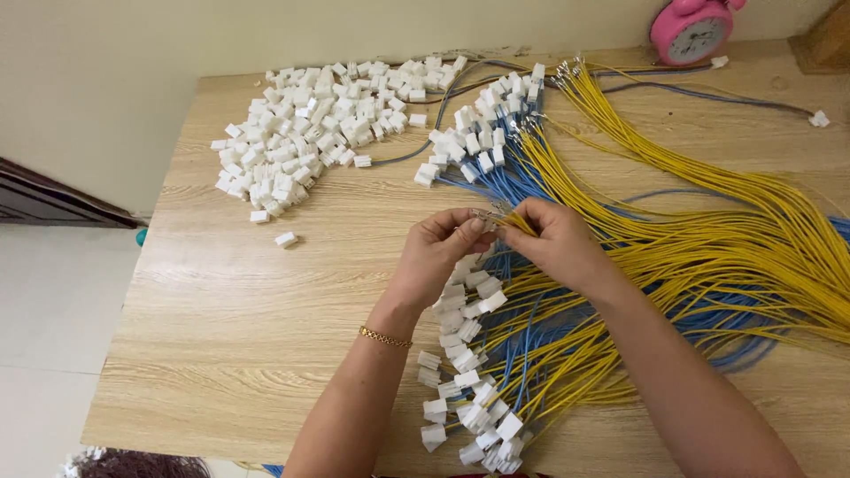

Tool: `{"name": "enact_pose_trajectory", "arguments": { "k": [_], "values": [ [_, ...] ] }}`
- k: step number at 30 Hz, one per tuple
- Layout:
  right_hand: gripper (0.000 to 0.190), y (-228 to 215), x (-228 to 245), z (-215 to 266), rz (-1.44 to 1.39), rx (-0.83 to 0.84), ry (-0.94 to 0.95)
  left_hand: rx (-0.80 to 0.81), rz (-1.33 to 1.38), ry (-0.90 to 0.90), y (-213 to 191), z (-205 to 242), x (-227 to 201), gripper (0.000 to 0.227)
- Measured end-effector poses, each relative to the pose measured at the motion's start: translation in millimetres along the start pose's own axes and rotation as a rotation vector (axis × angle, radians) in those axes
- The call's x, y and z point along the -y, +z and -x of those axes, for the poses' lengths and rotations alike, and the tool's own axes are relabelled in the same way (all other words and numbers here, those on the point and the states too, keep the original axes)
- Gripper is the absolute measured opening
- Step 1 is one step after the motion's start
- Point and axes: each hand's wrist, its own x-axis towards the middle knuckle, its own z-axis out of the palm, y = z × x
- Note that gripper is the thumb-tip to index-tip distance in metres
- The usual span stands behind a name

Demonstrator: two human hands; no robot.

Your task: Insert terminal-tipped wires into white plastic housing connectors to assemble cable harnesses.

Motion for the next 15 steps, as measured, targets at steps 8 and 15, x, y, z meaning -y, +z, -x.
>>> {"name": "enact_pose_trajectory", "arguments": {
  "k": [8, 15],
  "values": [
    [0.019, 0.8, -0.8, 2.7, -0.091, -0.044, -0.041, -0.06, -0.011, -0.005, 1.4, -1.1, 4.5, 0.024],
    [0.019, -3.3, 5.4, 4.5, -0.111, -0.092, -0.037, -0.109, -0.023, 0.006, 6.8, -1.8, 5.8, 0.025]
  ]
}}
